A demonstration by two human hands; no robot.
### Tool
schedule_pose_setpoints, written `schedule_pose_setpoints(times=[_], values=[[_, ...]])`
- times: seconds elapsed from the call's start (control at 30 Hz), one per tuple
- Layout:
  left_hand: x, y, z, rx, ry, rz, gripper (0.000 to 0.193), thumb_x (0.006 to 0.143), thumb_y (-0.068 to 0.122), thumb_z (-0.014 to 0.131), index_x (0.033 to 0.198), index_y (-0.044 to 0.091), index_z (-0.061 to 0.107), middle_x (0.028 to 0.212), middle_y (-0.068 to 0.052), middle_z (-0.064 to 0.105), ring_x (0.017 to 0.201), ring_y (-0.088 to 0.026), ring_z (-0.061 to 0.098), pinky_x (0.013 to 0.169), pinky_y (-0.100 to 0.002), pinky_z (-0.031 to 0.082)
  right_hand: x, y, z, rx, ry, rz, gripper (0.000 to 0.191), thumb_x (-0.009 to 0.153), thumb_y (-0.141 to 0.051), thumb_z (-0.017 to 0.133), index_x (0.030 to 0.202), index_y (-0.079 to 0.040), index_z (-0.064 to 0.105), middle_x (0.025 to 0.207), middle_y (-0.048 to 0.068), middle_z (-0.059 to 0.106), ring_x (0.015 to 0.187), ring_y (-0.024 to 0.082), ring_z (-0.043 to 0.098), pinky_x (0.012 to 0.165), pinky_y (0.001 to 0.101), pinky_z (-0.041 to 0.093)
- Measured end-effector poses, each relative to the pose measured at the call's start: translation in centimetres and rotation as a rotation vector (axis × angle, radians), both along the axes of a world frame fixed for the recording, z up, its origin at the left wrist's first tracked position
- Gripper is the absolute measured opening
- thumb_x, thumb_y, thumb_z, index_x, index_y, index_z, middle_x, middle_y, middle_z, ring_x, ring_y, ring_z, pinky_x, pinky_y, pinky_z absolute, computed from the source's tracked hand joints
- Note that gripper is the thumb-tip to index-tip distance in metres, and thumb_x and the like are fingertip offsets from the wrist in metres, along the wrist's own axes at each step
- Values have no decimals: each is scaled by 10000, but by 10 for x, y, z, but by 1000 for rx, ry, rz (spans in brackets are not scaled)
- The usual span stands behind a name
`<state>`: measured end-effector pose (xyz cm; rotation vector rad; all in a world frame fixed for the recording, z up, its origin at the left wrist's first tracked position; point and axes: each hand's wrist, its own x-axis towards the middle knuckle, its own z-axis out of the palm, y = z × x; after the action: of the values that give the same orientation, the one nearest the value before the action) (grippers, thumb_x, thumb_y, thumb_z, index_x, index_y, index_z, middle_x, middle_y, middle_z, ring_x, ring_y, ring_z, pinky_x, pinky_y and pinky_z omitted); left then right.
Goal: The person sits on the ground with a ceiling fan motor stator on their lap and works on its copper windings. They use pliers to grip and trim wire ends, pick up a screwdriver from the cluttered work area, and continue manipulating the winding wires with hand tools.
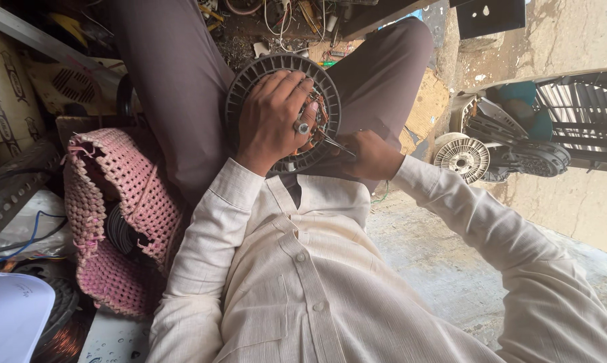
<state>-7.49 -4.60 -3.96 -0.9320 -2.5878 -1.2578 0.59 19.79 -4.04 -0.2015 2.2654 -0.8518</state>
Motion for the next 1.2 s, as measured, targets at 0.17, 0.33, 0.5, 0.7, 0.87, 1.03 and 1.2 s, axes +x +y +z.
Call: schedule_pose_setpoints(times=[0.17,0.33,0.5,0.7,0.87,1.03,1.2], values=[[0,0,-3,-10,14,17,316,971,209,634,1183,-13,708,1241,-174,681,1191,-366,635,1075,-482,482,-2,2,-2,82,6,49,254,725,-158,742,952,-62,684,742,157,699,717,338,702,689,432,528],[-2,2,-6,-18,-7,-2,325,967,190,626,1194,-26,710,1252,-185,687,1192,-373,633,1076,-481,485,0,-2,-8,5,164,-22,198,757,-164,746,905,-45,692,706,159,684,674,372,684,633,436,535],[-1,4,-9,-30,-20,-3,341,961,186,628,1208,-33,712,1260,-192,687,1190,-373,634,1072,-478,485,8,-9,-14,7,283,-86,159,782,-174,766,855,-42,716,674,154,673,621,365,672,584,437,532],[1,6,-8,-34,-8,-17,319,971,166,628,1201,-39,710,1263,-188,684,1192,-367,633,1088,-480,481,16,-17,-17,13,433,-164,157,816,-190,792,868,-52,740,693,156,683,631,376,666,590,441,546],[3,10,-4,-31,3,-6,313,960,174,637,1188,-26,713,1261,-179,681,1195,-363,630,1084,-481,479,22,-20,-17,0,472,-188,211,805,-193,799,959,-52,771,690,163,677,599,379,654,582,439,546],[8,8,0,-23,-15,-16,318,949,169,639,1187,-27,716,1254,-177,688,1191,-365,632,1070,-477,483,22,-16,-3,15,315,-167,273,814,-230,809,1017,-54,758,756,188,694,699,396,671,643,445,547],[4,5,3,-32,22,1,310,961,177,634,1182,-22,719,1248,-176,693,1189,-360,637,1080,-475,479,19,-8,15,-191,220,-87,620,685,-238,832,1202,34,624,985,235,700,889,385,694,769,458,541]])
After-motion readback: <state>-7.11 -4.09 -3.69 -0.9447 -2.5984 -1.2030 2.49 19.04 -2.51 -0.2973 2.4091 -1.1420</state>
